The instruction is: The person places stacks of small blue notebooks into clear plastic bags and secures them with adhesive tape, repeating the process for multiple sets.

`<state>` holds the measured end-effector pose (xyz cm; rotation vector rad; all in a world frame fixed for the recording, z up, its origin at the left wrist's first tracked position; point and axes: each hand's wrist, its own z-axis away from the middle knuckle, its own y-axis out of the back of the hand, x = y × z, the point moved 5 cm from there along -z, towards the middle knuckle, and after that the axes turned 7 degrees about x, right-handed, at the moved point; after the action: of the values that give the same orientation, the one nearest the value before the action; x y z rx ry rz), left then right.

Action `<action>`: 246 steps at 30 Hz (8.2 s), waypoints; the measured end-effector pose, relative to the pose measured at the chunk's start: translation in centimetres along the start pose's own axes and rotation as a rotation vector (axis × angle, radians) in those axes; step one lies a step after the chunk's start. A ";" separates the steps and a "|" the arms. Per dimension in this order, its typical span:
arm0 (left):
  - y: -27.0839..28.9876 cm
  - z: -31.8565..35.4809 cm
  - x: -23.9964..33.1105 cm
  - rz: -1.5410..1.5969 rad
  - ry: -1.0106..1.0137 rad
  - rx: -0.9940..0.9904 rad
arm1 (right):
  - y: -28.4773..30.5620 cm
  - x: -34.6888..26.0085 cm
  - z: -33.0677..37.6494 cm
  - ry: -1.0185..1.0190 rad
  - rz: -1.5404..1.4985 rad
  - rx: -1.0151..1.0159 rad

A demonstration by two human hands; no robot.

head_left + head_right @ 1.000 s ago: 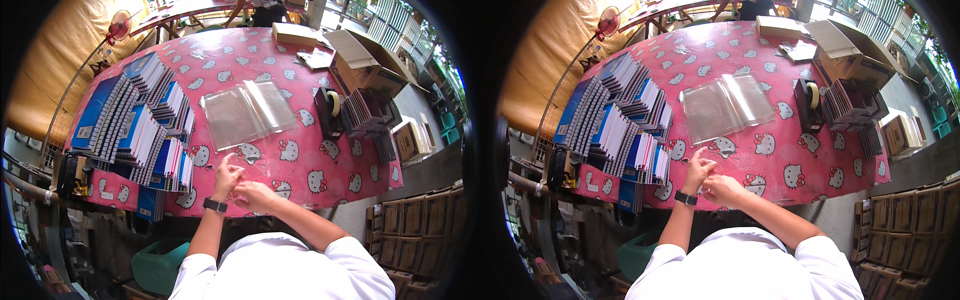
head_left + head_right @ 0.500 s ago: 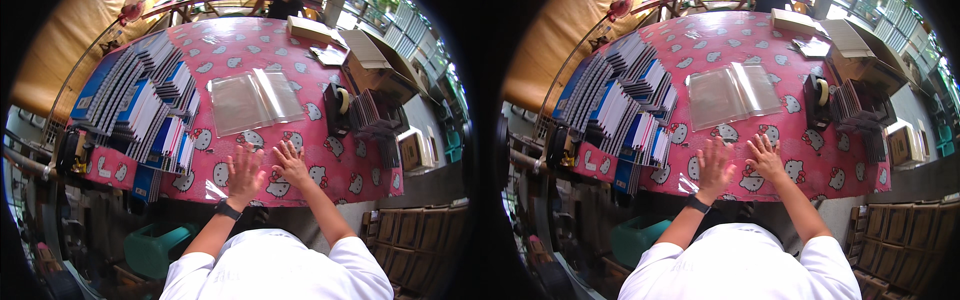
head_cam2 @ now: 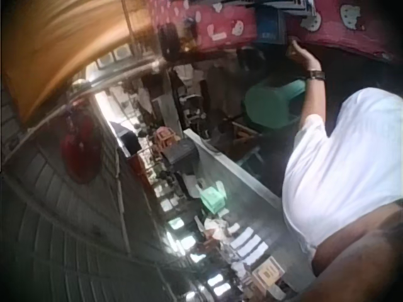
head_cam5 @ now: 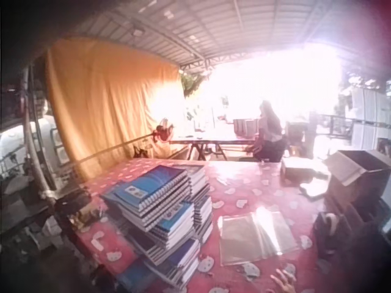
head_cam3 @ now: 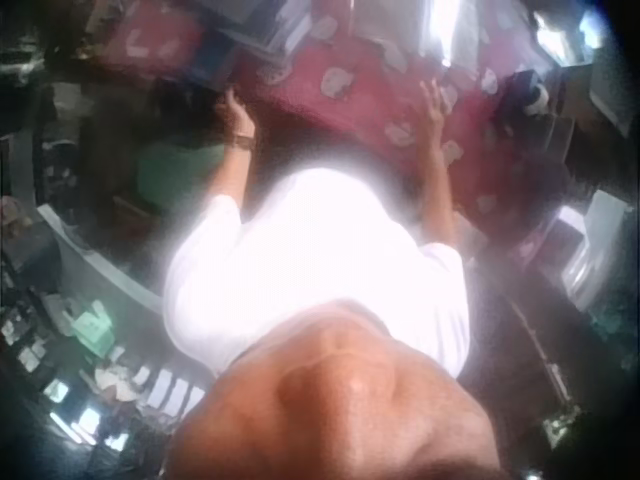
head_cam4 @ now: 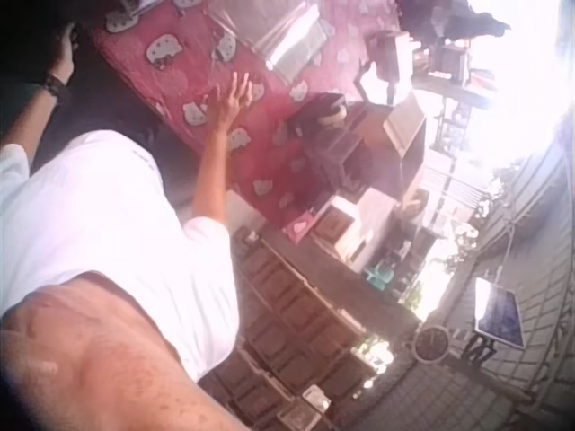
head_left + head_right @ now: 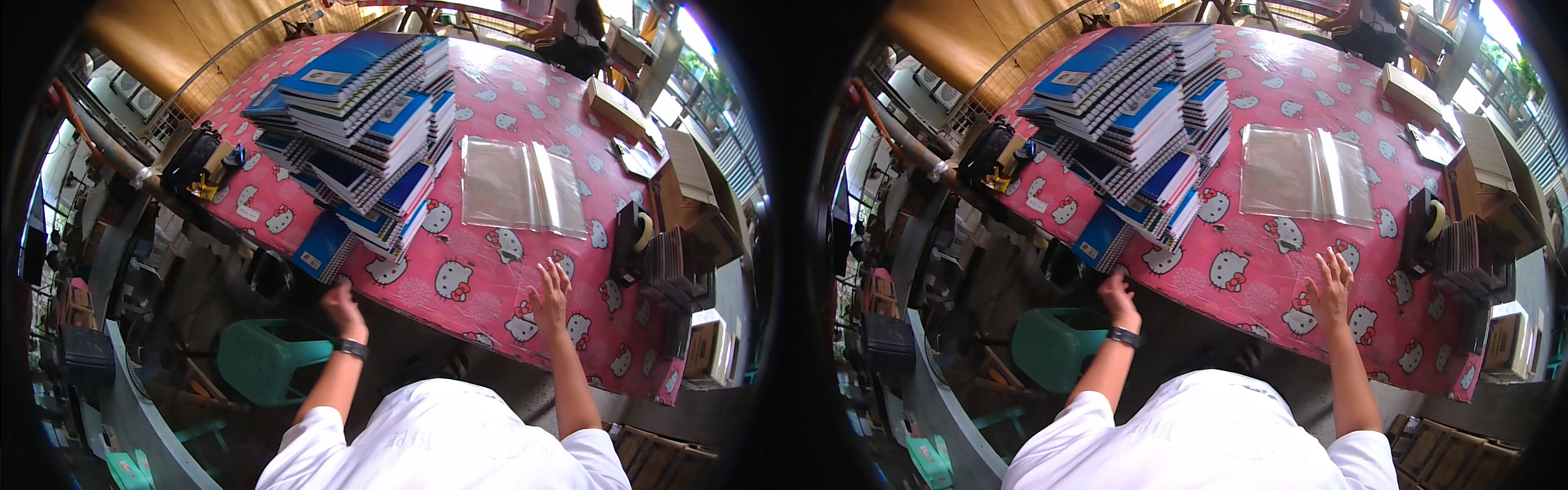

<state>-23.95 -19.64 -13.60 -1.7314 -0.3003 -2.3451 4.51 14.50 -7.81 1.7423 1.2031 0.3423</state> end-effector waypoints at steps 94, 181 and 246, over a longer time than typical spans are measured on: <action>-21.1 21.7 -1.5 -0.596 -0.466 -1.201 | 6.2 -6.0 1.6 -0.583 -0.837 -0.059; -20.6 19.5 1.5 -0.262 -1.180 -1.297 | 0.5 -0.5 -6.7 -0.690 -0.633 -0.422; -24.0 21.5 -0.3 -0.572 -1.044 -1.525 | 2.0 -0.3 -7.8 -0.653 -0.013 -0.631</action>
<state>-11.07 9.52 -8.63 -3.8212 1.4067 -1.4771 0.29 18.32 -2.14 1.1495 0.5437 0.1034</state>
